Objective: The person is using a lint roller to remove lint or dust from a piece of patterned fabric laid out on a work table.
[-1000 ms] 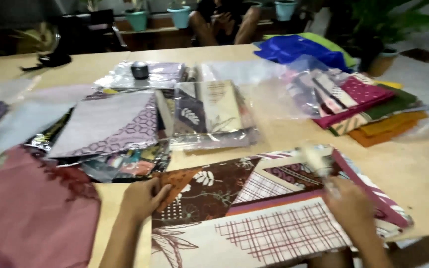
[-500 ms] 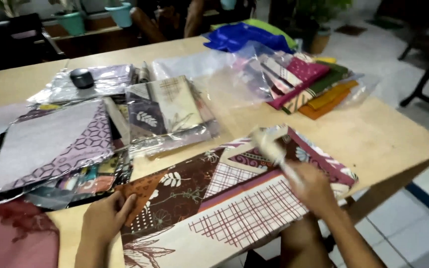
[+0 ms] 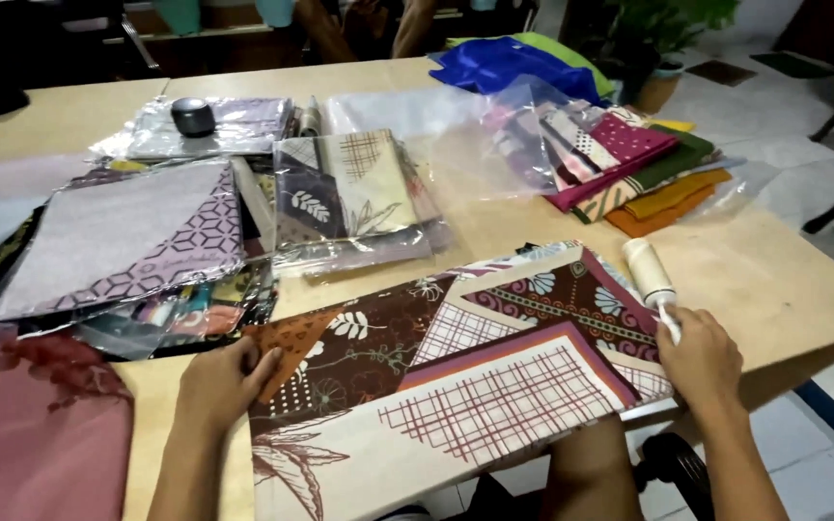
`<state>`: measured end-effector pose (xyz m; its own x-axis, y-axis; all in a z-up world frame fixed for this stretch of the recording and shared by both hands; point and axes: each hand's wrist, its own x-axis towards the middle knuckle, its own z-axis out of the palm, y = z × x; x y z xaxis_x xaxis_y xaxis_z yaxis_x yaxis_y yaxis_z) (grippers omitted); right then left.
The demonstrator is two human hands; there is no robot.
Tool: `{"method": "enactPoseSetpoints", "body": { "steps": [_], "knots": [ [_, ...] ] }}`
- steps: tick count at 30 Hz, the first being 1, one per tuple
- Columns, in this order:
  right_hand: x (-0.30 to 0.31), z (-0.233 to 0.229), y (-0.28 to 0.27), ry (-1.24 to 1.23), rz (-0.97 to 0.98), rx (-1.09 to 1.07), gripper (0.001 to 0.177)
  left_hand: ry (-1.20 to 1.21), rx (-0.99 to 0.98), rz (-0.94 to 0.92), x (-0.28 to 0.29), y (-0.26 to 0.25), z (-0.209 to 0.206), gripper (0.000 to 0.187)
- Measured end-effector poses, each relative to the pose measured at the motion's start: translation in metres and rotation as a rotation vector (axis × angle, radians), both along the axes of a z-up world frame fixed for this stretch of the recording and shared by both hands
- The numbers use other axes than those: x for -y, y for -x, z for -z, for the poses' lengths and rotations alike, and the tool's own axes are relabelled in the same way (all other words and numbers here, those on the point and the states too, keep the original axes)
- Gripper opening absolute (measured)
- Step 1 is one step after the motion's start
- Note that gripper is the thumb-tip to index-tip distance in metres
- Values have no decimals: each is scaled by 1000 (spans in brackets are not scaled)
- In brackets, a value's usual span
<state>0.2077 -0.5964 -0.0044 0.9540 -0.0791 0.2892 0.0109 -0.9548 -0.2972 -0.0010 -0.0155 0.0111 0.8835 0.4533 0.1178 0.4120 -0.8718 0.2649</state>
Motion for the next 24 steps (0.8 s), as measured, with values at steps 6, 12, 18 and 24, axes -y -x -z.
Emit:
{"method": "enactPoseSetpoints", "body": {
  "steps": [6, 12, 18, 24],
  "knots": [
    [-44, 3, 88, -229, -327, 197, 24, 19, -15, -36, 2, 2, -1, 46],
    [-72, 19, 129, 48, -566, 118, 33, -21, -65, -60, 2, 2, 0, 50],
    [-12, -9, 82, 79, -50, -72, 38, 7, -45, -32, 1, 4, -2, 50],
    [-4, 0, 115, 65, -172, 159, 39, -13, -47, -15, -3, 2, 2, 49]
  ]
}}
